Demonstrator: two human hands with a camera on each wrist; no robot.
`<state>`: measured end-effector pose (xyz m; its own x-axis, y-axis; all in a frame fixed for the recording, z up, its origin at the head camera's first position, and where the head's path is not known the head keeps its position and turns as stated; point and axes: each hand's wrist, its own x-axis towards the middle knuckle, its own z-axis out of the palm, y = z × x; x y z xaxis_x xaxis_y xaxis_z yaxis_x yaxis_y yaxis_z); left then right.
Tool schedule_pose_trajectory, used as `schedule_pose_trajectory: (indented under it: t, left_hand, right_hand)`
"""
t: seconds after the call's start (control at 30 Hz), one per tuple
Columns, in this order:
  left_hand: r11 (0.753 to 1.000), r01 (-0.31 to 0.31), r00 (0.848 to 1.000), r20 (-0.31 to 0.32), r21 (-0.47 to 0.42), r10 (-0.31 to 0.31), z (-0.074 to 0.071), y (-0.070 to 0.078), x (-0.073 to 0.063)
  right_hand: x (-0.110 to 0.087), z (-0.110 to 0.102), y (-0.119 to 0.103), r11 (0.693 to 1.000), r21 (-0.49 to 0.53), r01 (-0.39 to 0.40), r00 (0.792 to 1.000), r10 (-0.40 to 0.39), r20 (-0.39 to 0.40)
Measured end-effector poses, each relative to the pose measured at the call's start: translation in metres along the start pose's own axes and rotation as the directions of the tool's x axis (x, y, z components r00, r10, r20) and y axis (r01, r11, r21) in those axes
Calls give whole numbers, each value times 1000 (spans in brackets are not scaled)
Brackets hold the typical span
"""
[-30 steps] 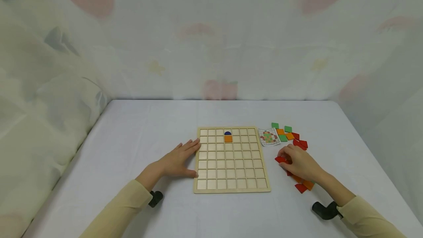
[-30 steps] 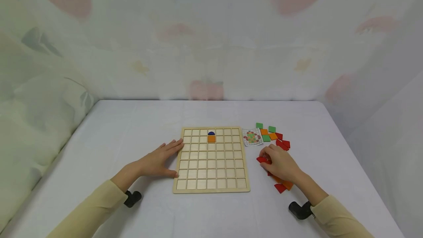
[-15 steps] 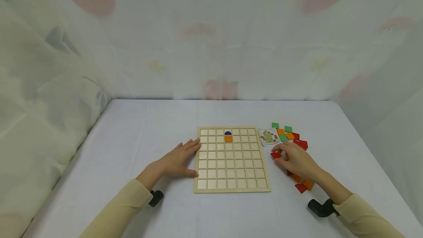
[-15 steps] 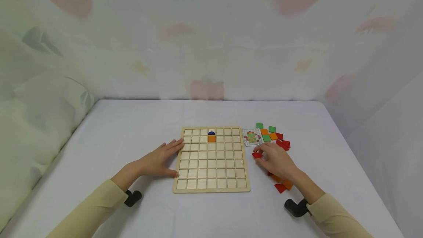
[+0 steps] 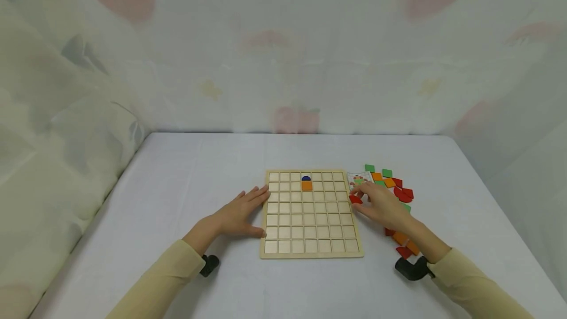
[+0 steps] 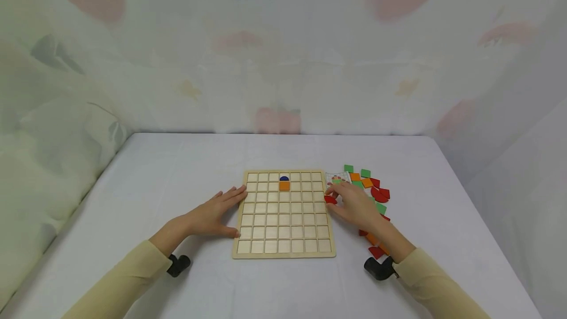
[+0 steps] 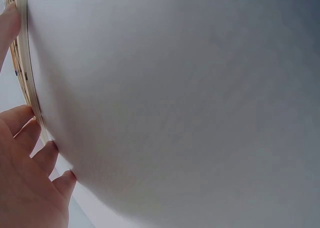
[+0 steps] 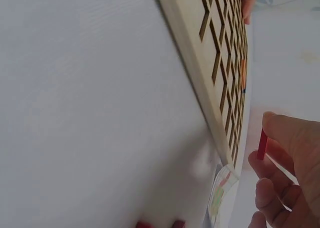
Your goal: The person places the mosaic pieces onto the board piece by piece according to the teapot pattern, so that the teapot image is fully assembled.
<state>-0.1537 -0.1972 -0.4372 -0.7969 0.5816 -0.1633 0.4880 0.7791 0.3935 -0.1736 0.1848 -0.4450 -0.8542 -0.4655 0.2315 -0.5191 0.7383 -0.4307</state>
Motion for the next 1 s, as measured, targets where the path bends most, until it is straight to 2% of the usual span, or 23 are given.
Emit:
schedule_pose_trajectory:
  t: [0.13, 0.47, 0.67, 1.0]
  left_hand:
    - [1000, -4, 1000, 0, 5, 4, 0, 0, 1]
    - [1000, -2, 1000, 8, 1, 2, 1, 0, 1]
    - [1000, 4, 1000, 12, 1, -4, 1, 0, 2]
    - [1000, 12, 1000, 15, 7, -12, 1, 1, 2]
  right_hand:
    - [10, 5, -5, 1000, 7, 19, 1000, -19, -10]
    - [37, 18, -19, 999, 25, -20, 1000, 21, -3]
    - [52, 25, -25, 998, 43, -46, 999, 44, 31]
    - [71, 36, -27, 1000, 16, -7, 999, 6, 52]
